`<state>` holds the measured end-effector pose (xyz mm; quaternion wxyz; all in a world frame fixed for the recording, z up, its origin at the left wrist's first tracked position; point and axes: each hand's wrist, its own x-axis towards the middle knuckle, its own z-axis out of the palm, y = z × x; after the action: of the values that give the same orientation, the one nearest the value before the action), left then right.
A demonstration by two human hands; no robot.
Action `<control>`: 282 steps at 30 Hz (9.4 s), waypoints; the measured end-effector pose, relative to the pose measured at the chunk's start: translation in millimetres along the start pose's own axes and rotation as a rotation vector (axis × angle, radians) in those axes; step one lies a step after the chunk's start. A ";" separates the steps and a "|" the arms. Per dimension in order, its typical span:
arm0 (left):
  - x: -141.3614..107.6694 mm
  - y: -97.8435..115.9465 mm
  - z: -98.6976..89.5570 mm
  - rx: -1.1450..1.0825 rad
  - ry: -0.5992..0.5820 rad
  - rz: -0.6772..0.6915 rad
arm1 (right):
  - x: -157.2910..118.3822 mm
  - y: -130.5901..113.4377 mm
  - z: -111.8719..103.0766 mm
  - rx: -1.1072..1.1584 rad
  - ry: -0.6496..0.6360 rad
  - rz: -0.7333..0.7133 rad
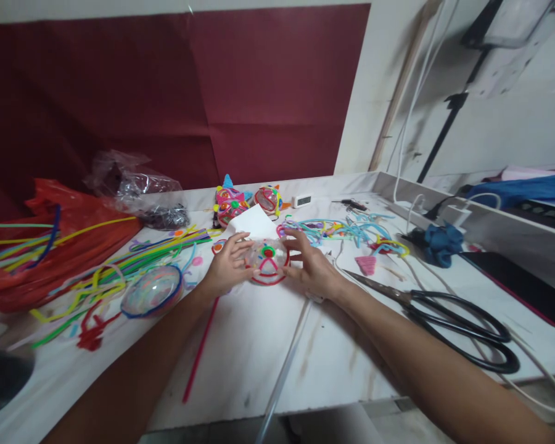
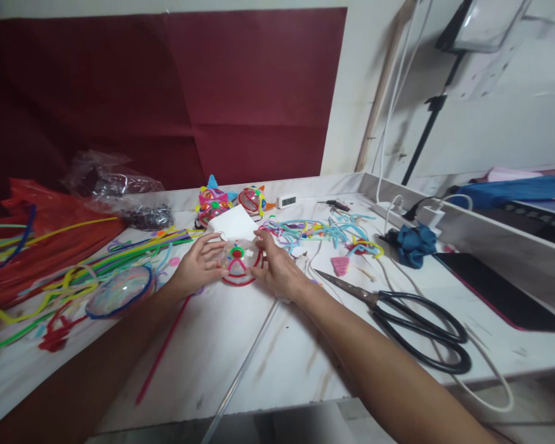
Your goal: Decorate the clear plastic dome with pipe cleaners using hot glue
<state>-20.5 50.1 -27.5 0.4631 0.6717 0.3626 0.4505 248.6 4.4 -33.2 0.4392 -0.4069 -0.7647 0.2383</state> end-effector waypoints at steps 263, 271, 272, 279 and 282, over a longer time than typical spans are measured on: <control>-17.4 19.7 40.0 -0.289 0.050 -0.016 | -5.1 -37.1 0.9 -0.027 0.253 -0.236; -18.2 22.3 40.1 -0.273 0.057 -0.031 | -5.2 -39.0 0.5 0.015 0.251 -0.207; -18.1 21.8 39.3 -0.287 0.056 -0.037 | -5.1 -38.7 0.3 0.028 0.256 -0.198; -12.6 11.6 27.3 -0.477 0.168 -0.172 | -1.7 -29.9 -0.6 0.211 0.257 -0.071; -9.4 4.6 21.3 -0.480 0.217 -0.190 | -0.5 -22.6 0.8 0.268 0.236 -0.066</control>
<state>-3.3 33.9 -29.2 0.6074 0.4535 0.3545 0.5474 238.7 -8.6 -17.5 0.5839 -0.3447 -0.6819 0.2742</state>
